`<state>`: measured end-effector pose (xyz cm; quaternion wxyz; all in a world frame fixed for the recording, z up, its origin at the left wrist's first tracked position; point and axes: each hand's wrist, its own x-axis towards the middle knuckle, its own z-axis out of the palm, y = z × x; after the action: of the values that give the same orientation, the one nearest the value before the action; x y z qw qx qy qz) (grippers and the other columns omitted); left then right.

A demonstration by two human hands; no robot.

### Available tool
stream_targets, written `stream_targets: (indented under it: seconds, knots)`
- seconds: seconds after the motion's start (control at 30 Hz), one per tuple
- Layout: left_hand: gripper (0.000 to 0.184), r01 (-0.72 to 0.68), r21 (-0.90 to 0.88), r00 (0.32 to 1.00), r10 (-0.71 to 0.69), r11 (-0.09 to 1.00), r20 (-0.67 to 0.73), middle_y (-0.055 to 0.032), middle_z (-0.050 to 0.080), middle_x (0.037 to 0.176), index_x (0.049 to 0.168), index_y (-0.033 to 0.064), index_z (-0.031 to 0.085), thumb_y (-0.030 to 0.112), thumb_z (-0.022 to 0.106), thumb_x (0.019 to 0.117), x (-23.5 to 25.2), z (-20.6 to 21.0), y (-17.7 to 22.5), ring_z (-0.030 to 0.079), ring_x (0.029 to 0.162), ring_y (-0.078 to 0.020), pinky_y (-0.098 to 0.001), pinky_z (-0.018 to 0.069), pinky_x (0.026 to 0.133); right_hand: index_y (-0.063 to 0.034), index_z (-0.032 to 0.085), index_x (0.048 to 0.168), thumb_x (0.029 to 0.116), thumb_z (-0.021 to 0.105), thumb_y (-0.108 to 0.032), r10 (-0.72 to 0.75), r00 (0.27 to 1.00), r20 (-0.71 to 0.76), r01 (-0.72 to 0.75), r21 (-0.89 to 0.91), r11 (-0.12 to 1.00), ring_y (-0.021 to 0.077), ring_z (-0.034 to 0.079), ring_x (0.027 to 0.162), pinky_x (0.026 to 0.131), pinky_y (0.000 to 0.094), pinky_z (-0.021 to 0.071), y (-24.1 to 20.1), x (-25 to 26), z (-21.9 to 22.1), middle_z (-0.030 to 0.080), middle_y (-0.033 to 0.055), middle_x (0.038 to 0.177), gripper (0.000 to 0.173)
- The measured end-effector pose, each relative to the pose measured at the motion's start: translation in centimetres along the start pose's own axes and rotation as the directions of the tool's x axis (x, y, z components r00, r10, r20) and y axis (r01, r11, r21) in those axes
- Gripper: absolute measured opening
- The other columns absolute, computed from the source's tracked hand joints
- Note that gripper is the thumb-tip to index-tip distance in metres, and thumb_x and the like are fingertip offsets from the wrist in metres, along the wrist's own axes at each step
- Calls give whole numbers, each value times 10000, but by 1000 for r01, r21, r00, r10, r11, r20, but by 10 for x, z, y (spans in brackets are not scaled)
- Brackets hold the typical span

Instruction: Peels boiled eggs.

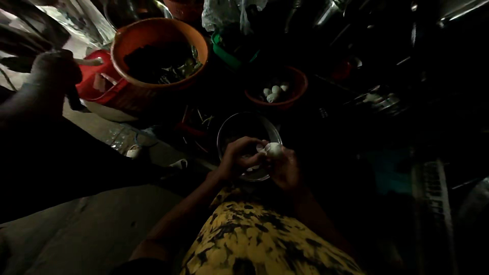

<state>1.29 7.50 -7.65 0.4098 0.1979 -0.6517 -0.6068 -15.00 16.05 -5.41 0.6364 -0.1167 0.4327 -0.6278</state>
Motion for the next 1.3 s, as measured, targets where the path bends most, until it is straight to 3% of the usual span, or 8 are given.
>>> stream_targets:
  seconds: [0.13, 0.27, 0.33, 0.43, 0.6, 0.97, 1.13, 1.3]
  knots:
    - [252, 106, -21, 990, -108, 994, -92, -41, 710, 1001, 1166, -11, 680, 44, 696, 921, -3, -8, 2, 676, 817, -56, -236, 594, 755, -28, 592, 1244, 1014, 390, -289, 11, 1000, 23, -11, 10, 1000, 112, 664, 676, 608, 229, 562, -1, 1, 3, 732, 127, 1042, 403]
    - [400, 73, 536, 985, -144, 841, 93, -164, 602, 1393, 1359, 32, 634, 149, 650, 978, -5, -30, -13, 589, 1280, -264, -435, 471, 1093, -22, 532, 1328, 987, 394, -258, 29, 999, -26, -30, -3, 1000, 127, 666, 681, 609, 236, 564, 5, 4, 1, 713, 145, 1142, 436]
    - [374, 37, 582, 982, -138, 813, 131, -180, 578, 1439, 1348, 48, 655, 154, 622, 991, -5, -27, -13, 526, 1361, -335, -527, 385, 1151, -12, 533, 1333, 936, 516, -261, 19, 999, -49, -20, -33, 999, 135, 685, 720, 646, 249, 588, 8, 6, 2, 713, 134, 1116, 470]
    - [300, 24, 466, 997, -57, 885, 57, -107, 669, 1228, 1238, 127, 730, 277, 669, 985, 1, -16, -10, 607, 1174, -252, -414, 507, 1005, -8, 620, 1153, 871, 662, -304, -12, 998, -69, 8, -65, 998, 173, 704, 776, 710, 313, 613, 12, 8, 3, 724, 117, 971, 411]
    - [223, -85, 426, 996, 74, 901, 41, -55, 720, 1122, 1139, 121, 767, 239, 682, 970, 7, -12, -22, 625, 1066, -239, -441, 498, 935, -63, 692, 946, 729, 814, -370, -4, 995, -99, 9, 46, 999, 188, 700, 726, 648, 343, 604, 16, 11, 12, 713, 97, 846, 395]
    - [150, -267, 702, 941, 335, 660, 43, -85, 731, 943, 984, 53, 748, 158, 642, 977, 15, -6, -19, 676, 937, -249, -378, 548, 849, -118, 746, 1012, 799, 778, -436, -66, 962, 263, 34, 125, 992, 119, 681, 730, 651, 288, 577, 25, 22, -8, 726, 31, 887, 384]
    - [198, -208, 687, 960, 279, 697, 8, -122, 730, 936, 987, 22, 754, 159, 610, 996, 21, -4, -13, 682, 943, -284, -400, 550, 850, -56, 524, 1183, 825, 763, -304, 7, 998, 55, 0, -125, 992, 98, 690, 829, 687, 253, 590, -9, -4, 35, 689, 14, 974, 496]
    - [202, -214, 656, 973, 218, 724, 77, -131, 714, 963, 1032, 14, 741, 151, 595, 1008, 22, -6, -10, 666, 970, -294, -410, 545, 880, -83, 465, 1414, 814, 815, -401, -35, 970, 239, 134, -414, 900, 124, 681, 994, 834, 315, 597, 5, 14, -9, 678, 17, 1180, 764]
